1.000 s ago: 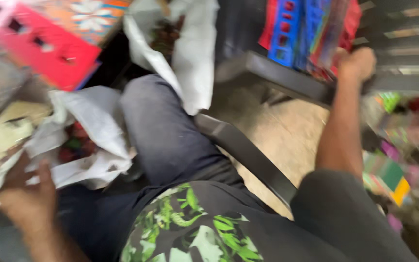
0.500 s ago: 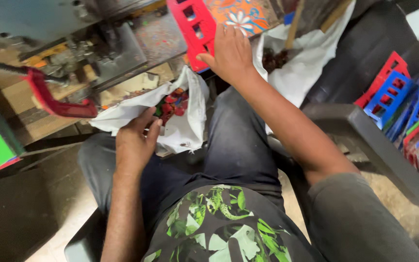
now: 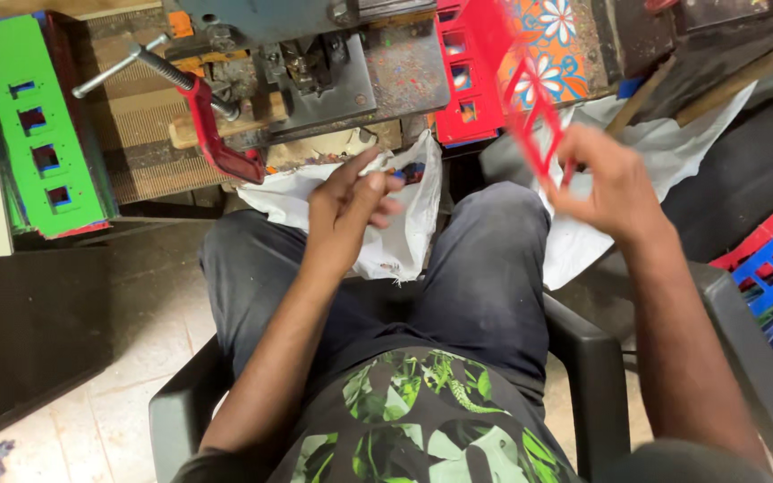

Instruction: The person operates a manual press machine to punch holes in colorful plastic frames. They repeatedly pick up frames, position them under the press, and activate the machine, then place the processed frames aside.

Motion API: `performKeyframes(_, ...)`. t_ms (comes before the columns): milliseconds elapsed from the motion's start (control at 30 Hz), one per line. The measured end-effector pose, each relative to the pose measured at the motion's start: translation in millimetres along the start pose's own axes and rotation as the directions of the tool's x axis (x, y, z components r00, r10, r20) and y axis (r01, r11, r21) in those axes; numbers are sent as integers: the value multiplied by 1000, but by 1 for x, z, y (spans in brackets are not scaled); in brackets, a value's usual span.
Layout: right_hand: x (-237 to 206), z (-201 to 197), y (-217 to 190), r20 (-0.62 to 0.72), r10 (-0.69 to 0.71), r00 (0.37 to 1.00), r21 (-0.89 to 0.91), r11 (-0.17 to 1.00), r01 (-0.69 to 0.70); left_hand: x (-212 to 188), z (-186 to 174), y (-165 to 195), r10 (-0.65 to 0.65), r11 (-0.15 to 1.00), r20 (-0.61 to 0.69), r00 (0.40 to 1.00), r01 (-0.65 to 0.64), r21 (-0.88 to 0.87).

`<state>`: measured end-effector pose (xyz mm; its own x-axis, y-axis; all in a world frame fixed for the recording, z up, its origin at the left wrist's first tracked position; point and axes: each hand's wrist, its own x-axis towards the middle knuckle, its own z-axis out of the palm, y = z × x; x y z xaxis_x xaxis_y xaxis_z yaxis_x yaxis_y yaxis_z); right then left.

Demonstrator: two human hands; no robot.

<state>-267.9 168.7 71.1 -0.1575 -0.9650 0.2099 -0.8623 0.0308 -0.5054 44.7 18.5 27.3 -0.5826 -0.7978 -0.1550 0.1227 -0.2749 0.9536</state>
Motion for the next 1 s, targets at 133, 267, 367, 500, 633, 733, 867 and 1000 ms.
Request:
performKeyframes(133, -16, -12, -34, 233, -163, 959, -34, 984, 176, 15, 25, 8, 53, 990, 30, 998, -48, -132)
performKeyframes(267, -2, -13, -36, -103, -335, 937, -241, 922, 303, 25, 33, 6, -18, 999, -112, 994, 22, 37)
performKeyframes(367, 11, -9, -24, -277, -219, 936, -183, 968, 173, 43, 28, 4, -60, 967, -175, 983, 13, -256)
performKeyframes(500, 34, 15, 2, -284, -94, 954, 81, 989, 121, 59, 22, 1, -40, 957, -183, 982, -15, -291)
performKeyframes(633, 53, 38, 25, -338, -77, 938, 108, 987, 120, 48, 9, 4, 99, 993, -225, 969, -83, 82)
performKeyframes(733, 67, 47, 34, -303, -92, 949, 54, 992, 114, 33, 8, 4, 368, 786, -138, 919, -229, 574)
performKeyframes(867, 82, 54, 39, -363, -101, 926, 115, 982, 152, 33, 9, 4, 437, 365, 6, 899, -184, 913)
performKeyframes(1000, 87, 61, 41, -381, -6, 925, 138, 988, 63, 38, 7, 4, 387, 260, 15, 922, -124, 958)
